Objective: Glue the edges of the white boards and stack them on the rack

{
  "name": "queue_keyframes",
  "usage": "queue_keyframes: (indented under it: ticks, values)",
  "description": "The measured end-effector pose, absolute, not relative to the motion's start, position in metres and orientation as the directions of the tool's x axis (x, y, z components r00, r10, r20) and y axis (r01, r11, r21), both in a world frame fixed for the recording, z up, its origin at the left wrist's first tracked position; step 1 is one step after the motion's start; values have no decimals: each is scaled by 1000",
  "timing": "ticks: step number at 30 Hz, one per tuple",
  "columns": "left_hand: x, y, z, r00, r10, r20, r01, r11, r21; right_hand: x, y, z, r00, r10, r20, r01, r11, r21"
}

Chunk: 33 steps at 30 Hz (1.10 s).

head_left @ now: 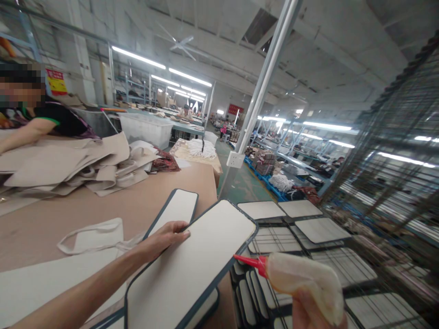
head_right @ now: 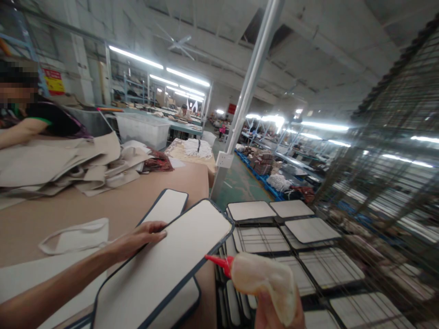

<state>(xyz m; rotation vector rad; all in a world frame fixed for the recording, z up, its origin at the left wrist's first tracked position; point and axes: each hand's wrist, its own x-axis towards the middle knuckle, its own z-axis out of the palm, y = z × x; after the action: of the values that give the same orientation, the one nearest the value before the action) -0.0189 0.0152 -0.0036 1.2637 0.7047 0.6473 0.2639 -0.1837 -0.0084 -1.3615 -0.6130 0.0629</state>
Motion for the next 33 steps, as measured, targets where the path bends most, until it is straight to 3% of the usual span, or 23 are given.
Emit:
queue_keyframes:
  ticks: [3, 8, 17, 22, 29, 33]
  values:
    - [-18, 13, 0, 603, 784, -148, -36, 212, 977, 261, -180, -8, 862, 428, 269, 160, 274, -948]
    - [-17, 11, 3, 559, 804, -203, -57, 282, 958, 264, -174, -10, 834, 506, 221, 30, 358, -933]
    - [-18, 16, 7, 491, 843, -220, 6, 249, 968, 271, -175, -25, 801, 561, 208, 45, 291, -956]
    - [-20, 19, 10, 497, 830, -254, 49, 265, 963, 265, -175, -24, 774, 625, 101, -94, 271, -958]
    - [-21, 23, 13, 477, 828, -293, 109, 275, 955, 262, -175, -24, 796, 587, 147, -24, 273, -962]
    - [-22, 26, 12, 478, 818, -319, 128, 295, 947, 257, -176, -23, 752, 642, 148, -19, 246, -969]
